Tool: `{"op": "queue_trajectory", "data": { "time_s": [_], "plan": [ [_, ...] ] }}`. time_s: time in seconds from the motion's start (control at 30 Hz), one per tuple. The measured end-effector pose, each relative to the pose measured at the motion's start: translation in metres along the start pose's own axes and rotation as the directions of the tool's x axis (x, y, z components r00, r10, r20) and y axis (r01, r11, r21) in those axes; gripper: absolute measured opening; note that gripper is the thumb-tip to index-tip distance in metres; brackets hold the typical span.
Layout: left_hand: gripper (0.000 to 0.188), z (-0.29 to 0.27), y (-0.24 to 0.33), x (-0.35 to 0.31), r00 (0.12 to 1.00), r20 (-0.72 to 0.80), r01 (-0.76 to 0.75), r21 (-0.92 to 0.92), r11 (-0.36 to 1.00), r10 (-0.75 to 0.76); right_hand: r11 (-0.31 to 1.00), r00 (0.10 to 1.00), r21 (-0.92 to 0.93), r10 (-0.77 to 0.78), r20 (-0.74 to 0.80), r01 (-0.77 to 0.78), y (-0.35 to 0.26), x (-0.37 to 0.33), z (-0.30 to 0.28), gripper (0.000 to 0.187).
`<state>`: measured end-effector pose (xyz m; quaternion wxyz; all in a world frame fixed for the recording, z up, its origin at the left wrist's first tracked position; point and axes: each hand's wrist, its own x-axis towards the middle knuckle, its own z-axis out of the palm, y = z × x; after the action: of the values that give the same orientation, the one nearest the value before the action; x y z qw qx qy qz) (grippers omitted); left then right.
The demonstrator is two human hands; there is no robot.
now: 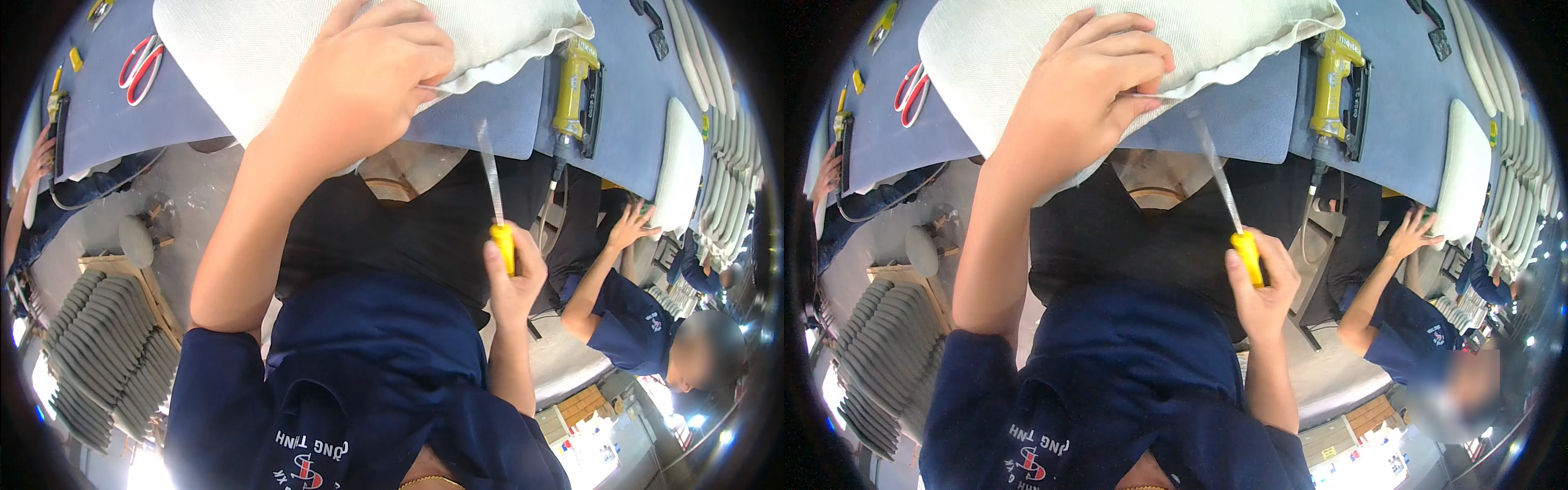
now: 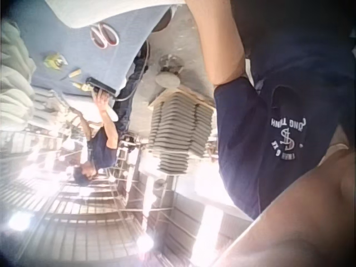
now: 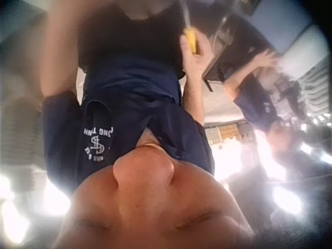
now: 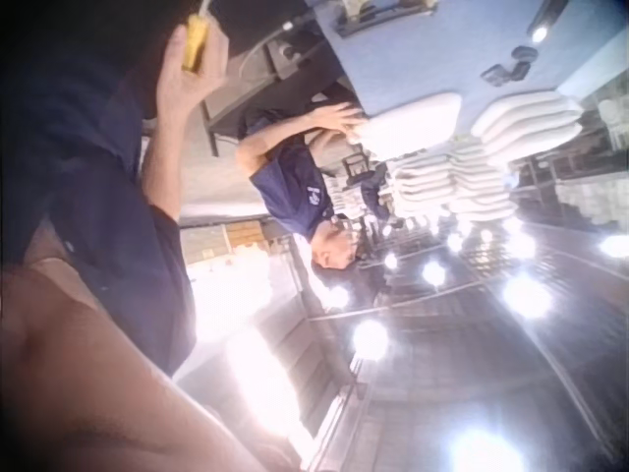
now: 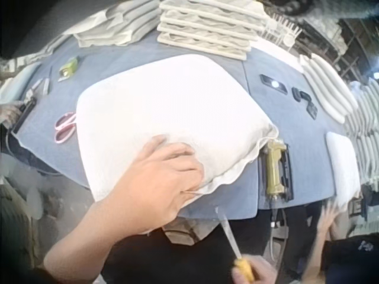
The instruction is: The person staples white fabric onto a cushion base using a pneumatic staple gun. They repeatedly pull the fabric taut, fire staples along the edges, and use a screwdriver to adjust the material. The finished cushion is placed on a stack of completed units.
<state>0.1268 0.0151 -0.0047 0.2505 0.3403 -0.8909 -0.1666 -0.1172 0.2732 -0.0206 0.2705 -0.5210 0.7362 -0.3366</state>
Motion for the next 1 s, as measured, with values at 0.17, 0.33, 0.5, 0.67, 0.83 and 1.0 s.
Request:
{"op": "queue_trajectory", "data": {
  "time_s": [0.17, 0.33, 0.5, 0.67, 0.83, 1.0],
  "plan": [
    [0.019, -0.003, 0.000, -0.021, 0.994, -0.065, 0.093, 0.036, 0.995, -0.090, 0.998, 0.997, -0.024, 0.064, 0.037, -0.064, -0.010, -0.008, 0.007, 0.038],
    [0.019, -0.003, -0.012, -0.024, 0.993, -0.004, 0.120, 0.001, 0.993, -0.120, 0.997, 0.996, -0.071, -0.035, 0.081, 0.041, -0.015, 0.008, 0.004, 0.038],
    [0.013, -0.002, -0.019, -0.024, 0.995, 0.027, 0.099, 0.002, 0.995, -0.099, 0.993, 0.989, -0.047, -0.106, 0.108, 0.111, -0.015, 0.026, 0.001, 0.036],
    [0.008, -0.005, -0.018, -0.020, 0.991, 0.048, 0.122, -0.001, 0.992, -0.122, 0.989, 0.977, -0.063, -0.124, 0.171, 0.137, -0.022, 0.040, -0.018, 0.035],
    [0.009, -0.003, -0.017, -0.020, 0.991, 0.033, 0.133, 0.011, 0.991, -0.133, 0.988, 0.976, -0.116, -0.078, 0.205, 0.103, -0.044, 0.048, -0.025, 0.037],
    [0.010, -0.004, -0.018, -0.019, 0.990, 0.031, 0.135, -0.004, 0.991, -0.135, 0.980, 0.969, -0.181, -0.037, 0.244, 0.083, -0.073, 0.060, -0.037, 0.041]
  ]
}}
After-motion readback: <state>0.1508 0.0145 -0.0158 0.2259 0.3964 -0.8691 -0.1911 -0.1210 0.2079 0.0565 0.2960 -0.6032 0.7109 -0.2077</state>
